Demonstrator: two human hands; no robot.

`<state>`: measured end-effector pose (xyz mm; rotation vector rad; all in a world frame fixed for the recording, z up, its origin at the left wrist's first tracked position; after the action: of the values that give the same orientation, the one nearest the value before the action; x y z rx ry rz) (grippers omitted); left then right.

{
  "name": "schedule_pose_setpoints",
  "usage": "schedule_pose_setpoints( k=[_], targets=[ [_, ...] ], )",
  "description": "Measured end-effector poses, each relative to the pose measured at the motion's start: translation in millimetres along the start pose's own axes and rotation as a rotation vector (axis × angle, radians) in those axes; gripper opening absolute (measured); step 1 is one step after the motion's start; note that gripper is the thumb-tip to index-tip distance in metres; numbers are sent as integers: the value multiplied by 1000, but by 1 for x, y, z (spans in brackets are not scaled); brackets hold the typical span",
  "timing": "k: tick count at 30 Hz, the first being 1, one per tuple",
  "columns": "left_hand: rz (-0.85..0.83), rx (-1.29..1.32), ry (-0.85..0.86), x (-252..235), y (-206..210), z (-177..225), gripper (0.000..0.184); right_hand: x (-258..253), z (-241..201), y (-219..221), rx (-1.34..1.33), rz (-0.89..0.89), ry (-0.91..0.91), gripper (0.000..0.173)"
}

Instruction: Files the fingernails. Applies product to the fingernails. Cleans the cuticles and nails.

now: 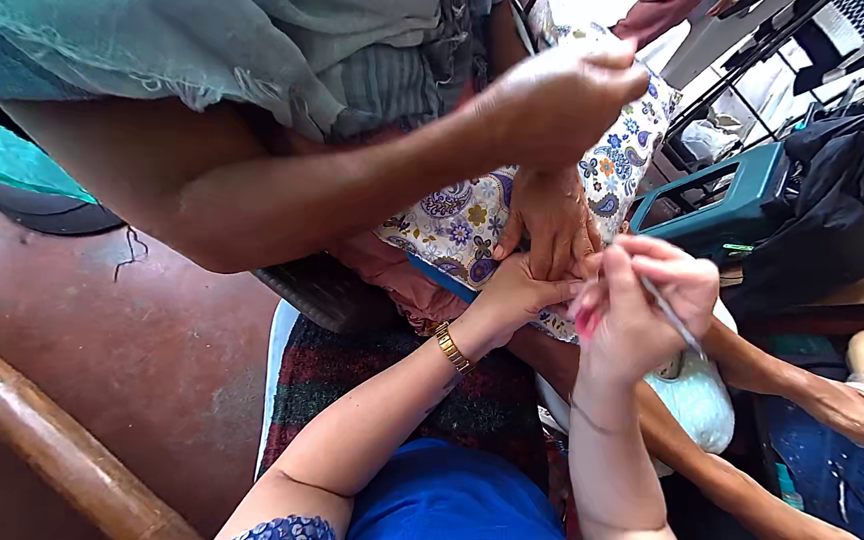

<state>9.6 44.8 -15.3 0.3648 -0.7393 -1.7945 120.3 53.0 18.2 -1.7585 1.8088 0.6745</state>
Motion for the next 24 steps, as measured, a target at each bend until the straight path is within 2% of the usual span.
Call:
schedule_pose_setpoints(
  k=[3, 5, 8, 11, 13, 14, 16, 18, 21, 23, 24],
  targets=[
    [-48, 39, -12, -1, -1, 2, 9, -33, 13, -12, 133, 42, -94, 15],
    [-89, 67, -1, 0, -3, 3, 9, -39, -2, -11, 114, 69, -160, 16],
    [-107, 74, 16, -2, -6, 2, 11, -13, -13, 3, 91, -1, -35, 17],
    [-120, 52, -12, -2, -7, 2, 10, -9, 7, -8, 228, 148, 9, 18],
    [-134, 45, -36, -1, -6, 7, 9, -21, -1, -13, 234, 265, -60, 20],
    [-131, 39, -35, -1, -7, 9, 8, -24, -11, -9, 223, 257, -106, 21],
    [-103, 26, -13, 1, -6, 7, 6, -14, -22, 1, 180, 107, -116, 20],
    [-63, 6, 14, 3, -5, 1, 5, -6, -10, 3, 161, -1, -77, 16],
    [-68, -47, 67, 2, -2, -7, 3, -12, 8, -16, 239, 146, -50, 14],
    [-73, -74, 92, 2, -2, -8, 4, -11, -4, -15, 203, 239, -53, 15],
    [-68, -83, 94, 3, -3, -9, 4, -6, -11, -9, 160, 219, -47, 15]
  ],
)
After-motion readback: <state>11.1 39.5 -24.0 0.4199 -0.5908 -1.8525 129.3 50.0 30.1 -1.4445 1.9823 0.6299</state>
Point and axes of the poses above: each hand's wrist, its own x-axis away from the middle knuckle, its own y-axis out of the palm, z = x × y, the point moved 1 cm from there along -x, towards the middle knuckle, and after that the axes turned 7 degrees about -z, right-handed, at the moved point
